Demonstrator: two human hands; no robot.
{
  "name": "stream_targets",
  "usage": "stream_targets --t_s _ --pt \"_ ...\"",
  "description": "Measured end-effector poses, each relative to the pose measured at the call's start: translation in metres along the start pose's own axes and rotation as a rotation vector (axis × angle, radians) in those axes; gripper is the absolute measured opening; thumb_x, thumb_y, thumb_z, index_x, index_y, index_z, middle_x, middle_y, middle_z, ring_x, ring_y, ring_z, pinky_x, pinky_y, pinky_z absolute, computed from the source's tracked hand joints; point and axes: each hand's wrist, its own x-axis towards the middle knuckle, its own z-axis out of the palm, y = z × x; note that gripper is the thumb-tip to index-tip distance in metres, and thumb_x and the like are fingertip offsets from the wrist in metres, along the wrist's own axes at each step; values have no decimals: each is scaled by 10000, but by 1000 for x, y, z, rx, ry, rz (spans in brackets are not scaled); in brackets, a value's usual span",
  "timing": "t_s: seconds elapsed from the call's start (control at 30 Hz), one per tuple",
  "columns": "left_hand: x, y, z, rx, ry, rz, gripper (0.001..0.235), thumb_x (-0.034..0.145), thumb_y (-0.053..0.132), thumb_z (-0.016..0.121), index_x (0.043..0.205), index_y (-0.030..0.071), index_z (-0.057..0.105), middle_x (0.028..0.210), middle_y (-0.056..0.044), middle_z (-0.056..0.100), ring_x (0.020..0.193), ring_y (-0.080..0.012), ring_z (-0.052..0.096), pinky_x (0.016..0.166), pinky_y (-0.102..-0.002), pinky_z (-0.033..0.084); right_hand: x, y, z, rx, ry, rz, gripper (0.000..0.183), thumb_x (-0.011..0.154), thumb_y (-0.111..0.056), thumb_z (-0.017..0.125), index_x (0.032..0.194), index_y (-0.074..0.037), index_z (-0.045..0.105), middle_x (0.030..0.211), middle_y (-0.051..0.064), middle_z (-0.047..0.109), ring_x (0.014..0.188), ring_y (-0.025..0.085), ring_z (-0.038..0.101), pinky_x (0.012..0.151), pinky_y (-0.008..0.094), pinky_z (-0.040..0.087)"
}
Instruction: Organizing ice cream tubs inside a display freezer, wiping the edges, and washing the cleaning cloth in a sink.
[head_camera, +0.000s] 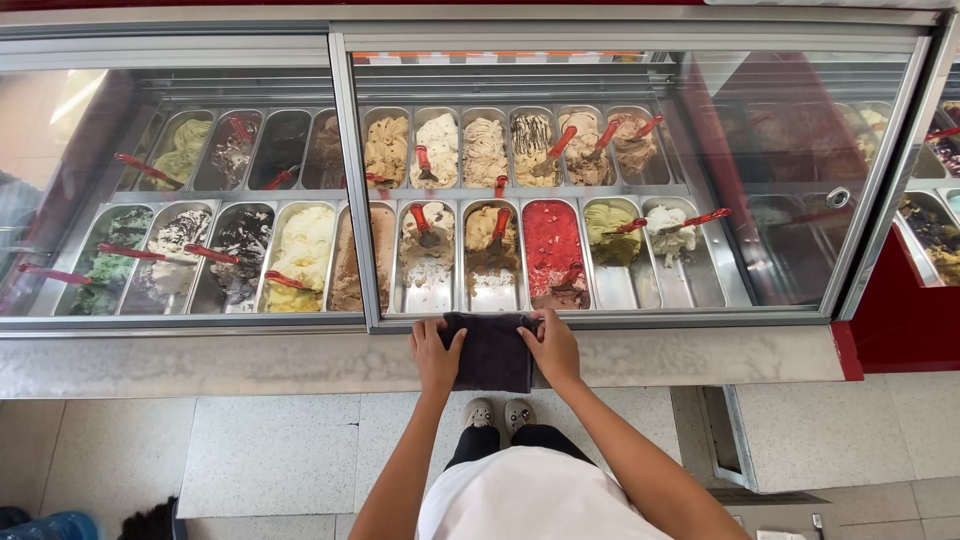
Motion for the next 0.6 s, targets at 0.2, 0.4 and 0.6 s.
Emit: stream_targets --t_s 0.2,0.4,0.6 --pt "14 25 -24 -346 -121 -166 191 978 233 700 894 209 530 890 -30 734 893 -274 705 784 -419 495 22 6 -10 278 29 -194 203 823 -322 842 897 -178 720 998 10 733 1070 258 696 914 393 541" --pt "40 82 -68 -997 -158 -225 466 914 111 781 1290 187 516 1023 -72 774 892 -94 676 788 -249 533 43 2 -45 655 -73 -54 338 973 -273 714 1194 -59 572 1014 144 645 940 238 640 827 357 521" --pt "59 192 -145 -1021 -218 112 603 907 -25 723 1458 118 524 1064 -176 784 1000 -171 710 873 -288 561 50 -78 -140 851 -339 -137 724 649 -167 975 1304 -46 689 979 78 775 923 127 686 892 283 532"
